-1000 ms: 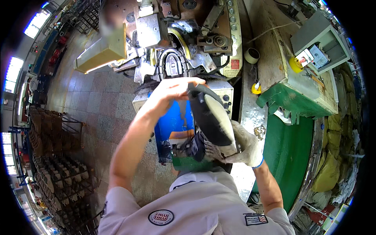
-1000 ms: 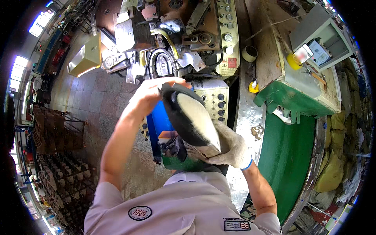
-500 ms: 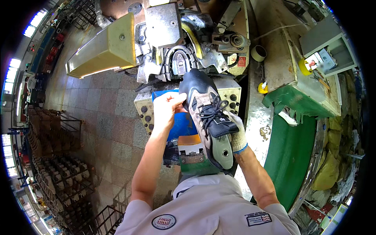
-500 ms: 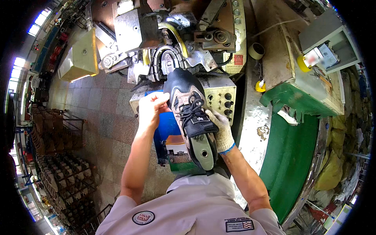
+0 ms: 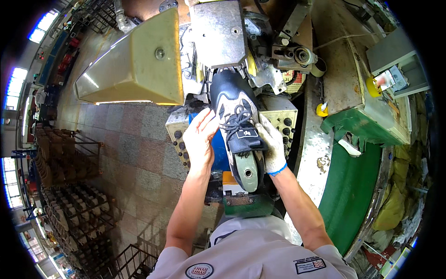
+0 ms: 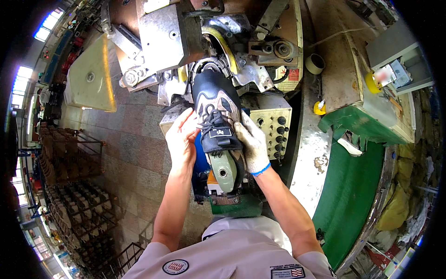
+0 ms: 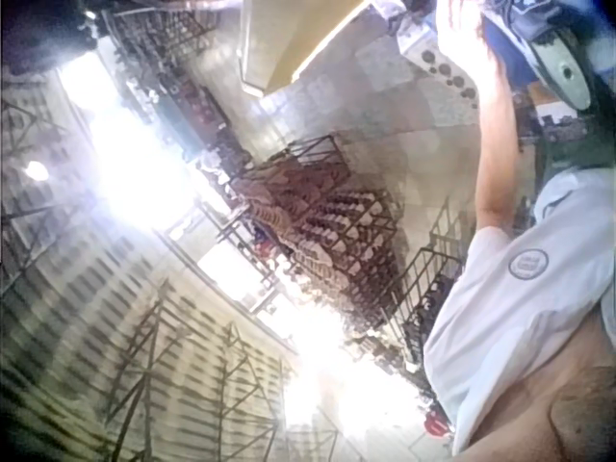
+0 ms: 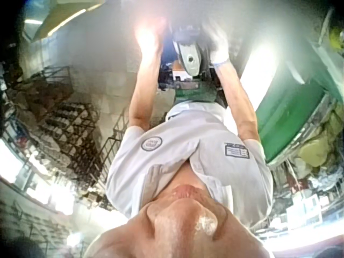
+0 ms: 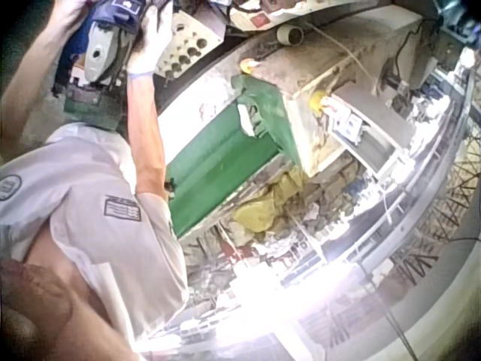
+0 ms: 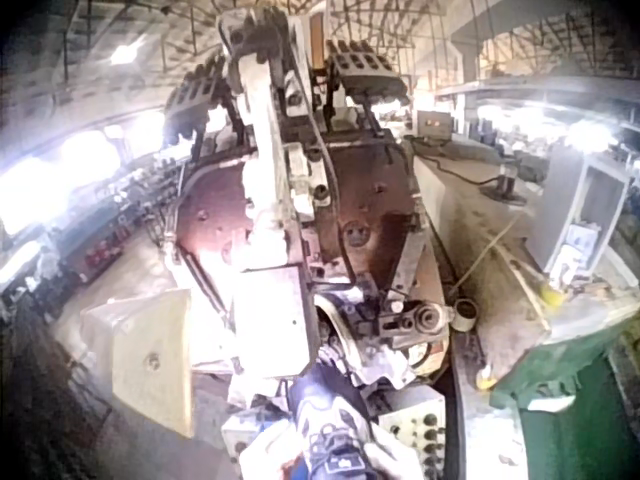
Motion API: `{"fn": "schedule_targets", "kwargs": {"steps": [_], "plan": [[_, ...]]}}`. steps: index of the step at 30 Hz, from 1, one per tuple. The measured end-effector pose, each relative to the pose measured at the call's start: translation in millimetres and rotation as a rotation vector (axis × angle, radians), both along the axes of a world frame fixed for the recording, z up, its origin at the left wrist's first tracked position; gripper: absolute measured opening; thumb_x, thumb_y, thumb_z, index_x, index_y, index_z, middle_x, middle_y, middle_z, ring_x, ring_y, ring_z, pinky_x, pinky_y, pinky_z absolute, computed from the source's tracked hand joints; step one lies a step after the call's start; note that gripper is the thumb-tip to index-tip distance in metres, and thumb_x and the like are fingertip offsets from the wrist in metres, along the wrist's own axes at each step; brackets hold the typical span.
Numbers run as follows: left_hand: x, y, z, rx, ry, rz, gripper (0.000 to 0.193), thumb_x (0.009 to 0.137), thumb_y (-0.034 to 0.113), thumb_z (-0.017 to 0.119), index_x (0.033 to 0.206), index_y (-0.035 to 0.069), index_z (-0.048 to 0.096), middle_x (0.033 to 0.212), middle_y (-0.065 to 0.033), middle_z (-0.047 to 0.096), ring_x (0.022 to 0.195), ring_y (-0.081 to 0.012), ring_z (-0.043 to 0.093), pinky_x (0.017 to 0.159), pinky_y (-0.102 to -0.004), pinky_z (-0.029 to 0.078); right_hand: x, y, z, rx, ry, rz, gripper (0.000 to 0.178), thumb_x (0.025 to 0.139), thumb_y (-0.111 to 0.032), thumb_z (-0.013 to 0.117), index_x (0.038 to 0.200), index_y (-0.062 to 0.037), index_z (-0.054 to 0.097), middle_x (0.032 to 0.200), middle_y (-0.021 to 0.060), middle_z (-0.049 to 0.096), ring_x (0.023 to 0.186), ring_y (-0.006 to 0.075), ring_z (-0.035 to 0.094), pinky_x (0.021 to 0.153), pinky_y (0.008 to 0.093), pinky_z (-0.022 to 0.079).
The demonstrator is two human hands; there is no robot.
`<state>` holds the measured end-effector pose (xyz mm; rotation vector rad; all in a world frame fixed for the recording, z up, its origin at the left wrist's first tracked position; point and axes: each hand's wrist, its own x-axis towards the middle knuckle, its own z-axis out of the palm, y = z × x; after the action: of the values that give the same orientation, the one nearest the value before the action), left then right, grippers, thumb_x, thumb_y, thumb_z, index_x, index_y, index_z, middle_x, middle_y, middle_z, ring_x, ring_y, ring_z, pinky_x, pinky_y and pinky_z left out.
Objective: The person positions a shoe upper and sole into a pressing machine, operates the machine controls to bond them, and then places the shoe onto a green conveyor belt.
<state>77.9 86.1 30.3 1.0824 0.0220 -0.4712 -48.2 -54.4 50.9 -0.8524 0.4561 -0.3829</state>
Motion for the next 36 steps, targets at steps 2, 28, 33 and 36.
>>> {"fn": "schedule_targets", "kwargs": {"steps": [2,28,33,36], "plan": [[7,-3,1,-0.002,-0.011,0.005,0.05,0.082,-0.004,0.069,0.131,-0.008,0.058,0.121,-0.0165,0.069,0.101,-0.0189,0.07,0.085,-0.0271,0.057,10,-4,-13,-0.088,0.019,-0.038,0.05,0.101,-0.018,0.057,0.146,0.002,0.049,0.133,0.0087,0.062,0.114,0.0128,0.058,0.1,0.0275,0.045],[-19,-21,-28,0.105,0.142,-0.109,0.048,0.108,0.045,0.043,0.11,0.004,0.068,0.099,-0.0018,0.069,0.085,-0.0101,0.061,0.08,-0.027,0.049,44,-5,-54,-0.177,0.105,-0.087,0.04,0.101,-0.02,0.06,0.129,0.0079,0.062,0.11,0.007,0.07,0.096,0.0103,0.061,0.086,0.0234,0.049],[-14,-20,-33,0.018,0.165,-0.138,0.046,0.108,0.044,0.043,0.11,0.005,0.068,0.098,-0.0017,0.069,0.083,-0.0104,0.062,0.078,-0.0279,0.05,46,-2,-55,-0.159,0.06,-0.127,0.042,0.102,-0.023,0.06,0.13,0.0072,0.061,0.113,0.0071,0.07,0.097,0.0106,0.061,0.086,0.024,0.049],[-16,-23,-33,0.022,0.149,-0.119,0.046,0.108,0.043,0.043,0.111,0.005,0.067,0.099,-0.0016,0.069,0.084,-0.0103,0.062,0.078,-0.0277,0.051,47,-2,-51,-0.173,0.065,-0.092,0.042,0.102,-0.024,0.058,0.131,0.0069,0.061,0.115,0.0076,0.07,0.099,0.0109,0.061,0.088,0.0251,0.049]]}}
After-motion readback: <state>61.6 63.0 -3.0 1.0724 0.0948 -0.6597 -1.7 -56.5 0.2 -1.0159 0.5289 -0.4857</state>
